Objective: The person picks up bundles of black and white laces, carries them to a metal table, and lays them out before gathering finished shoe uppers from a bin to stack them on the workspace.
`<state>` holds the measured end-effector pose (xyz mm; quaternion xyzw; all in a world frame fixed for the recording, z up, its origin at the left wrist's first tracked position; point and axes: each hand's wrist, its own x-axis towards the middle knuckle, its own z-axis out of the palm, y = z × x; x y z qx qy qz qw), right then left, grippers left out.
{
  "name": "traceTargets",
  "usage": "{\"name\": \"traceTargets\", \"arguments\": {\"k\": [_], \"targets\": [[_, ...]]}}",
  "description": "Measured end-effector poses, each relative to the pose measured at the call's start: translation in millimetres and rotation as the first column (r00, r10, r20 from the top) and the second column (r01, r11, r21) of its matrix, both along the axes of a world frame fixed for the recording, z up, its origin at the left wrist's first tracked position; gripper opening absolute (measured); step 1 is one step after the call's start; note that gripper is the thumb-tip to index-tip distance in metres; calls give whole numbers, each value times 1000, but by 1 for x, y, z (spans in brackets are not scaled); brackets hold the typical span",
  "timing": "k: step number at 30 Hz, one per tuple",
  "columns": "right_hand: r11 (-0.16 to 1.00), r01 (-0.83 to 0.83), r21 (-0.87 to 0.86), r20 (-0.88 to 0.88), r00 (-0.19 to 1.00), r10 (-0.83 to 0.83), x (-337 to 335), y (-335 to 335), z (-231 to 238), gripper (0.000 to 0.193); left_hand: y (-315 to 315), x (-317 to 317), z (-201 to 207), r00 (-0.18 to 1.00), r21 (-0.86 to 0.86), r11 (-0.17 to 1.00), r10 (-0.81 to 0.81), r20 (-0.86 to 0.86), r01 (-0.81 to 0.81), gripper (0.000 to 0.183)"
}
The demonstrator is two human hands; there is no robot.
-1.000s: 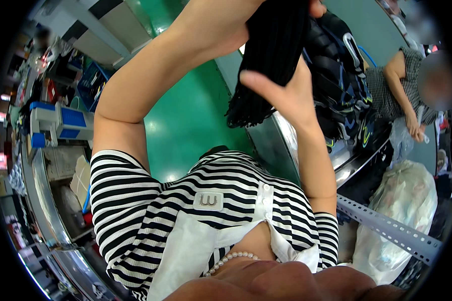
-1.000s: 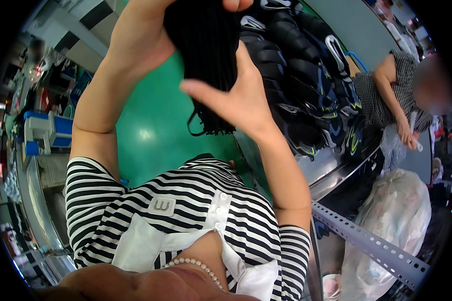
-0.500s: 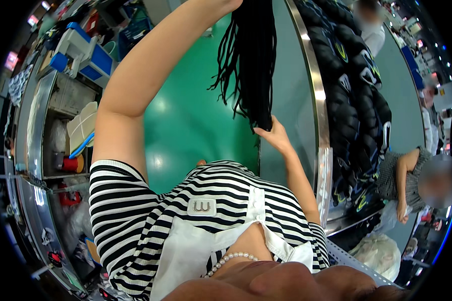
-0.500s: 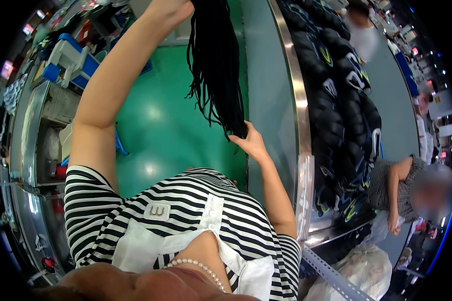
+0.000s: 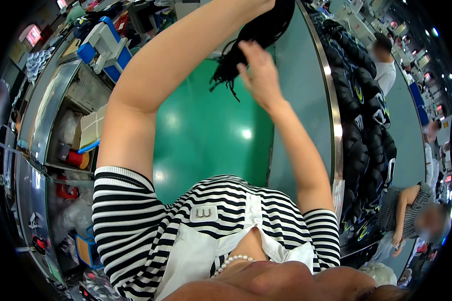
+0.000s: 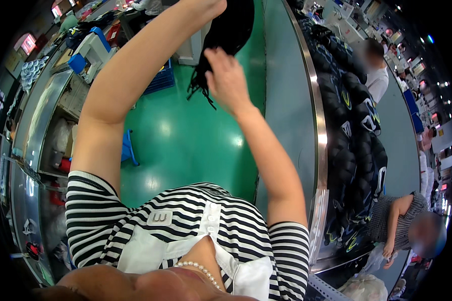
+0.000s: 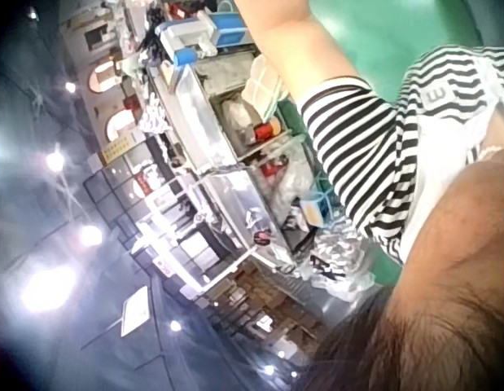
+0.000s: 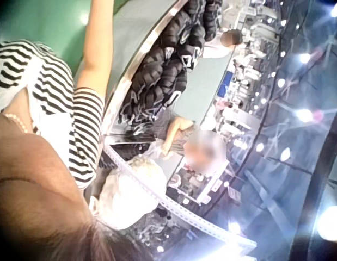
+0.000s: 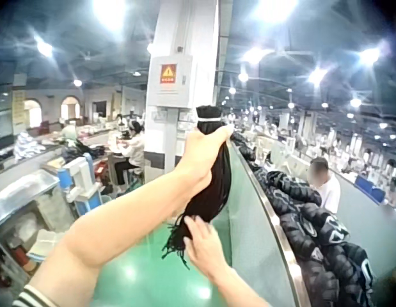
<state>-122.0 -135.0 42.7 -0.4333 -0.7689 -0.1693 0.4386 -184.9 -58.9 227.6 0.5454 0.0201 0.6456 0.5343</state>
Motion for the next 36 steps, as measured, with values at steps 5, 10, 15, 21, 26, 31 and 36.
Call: {"name": "traceTargets", "arguments": {"k": [5,10,15,21,26,31,36], "targets": [[914,88,-397,169,985,-22,-34,6,-106,59,0,-28,28,991,82,994,61,119,-71,13],[954,-177,-243,209,951,229,-2,-42,-268,30,16,-63,9,964,-18,975,220,146,-220,7],[383,-314,-869,-271,949,163,44,-145,-321,29,-5,-112,4,990,-26,992,122,68,-120,15],[707,-651,-278,-956,256,-141,64,-99,-175,21,-78,-119,-39,959,-55,995,61,-277,-79,24],[829,-559,-20,-726,579,372,-8,-88,-10,23,-118,-119,-56,949,87,996,19,-314,9,27],[801,-497,-333,-272,864,423,-81,-97,-84,29,-129,-151,-22,991,-1,999,47,-126,-48,23],[632,-364,-684,-131,914,384,-48,-116,-225,32,-112,-170,-34,1000,-146,989,27,-14,-29,22]]}}
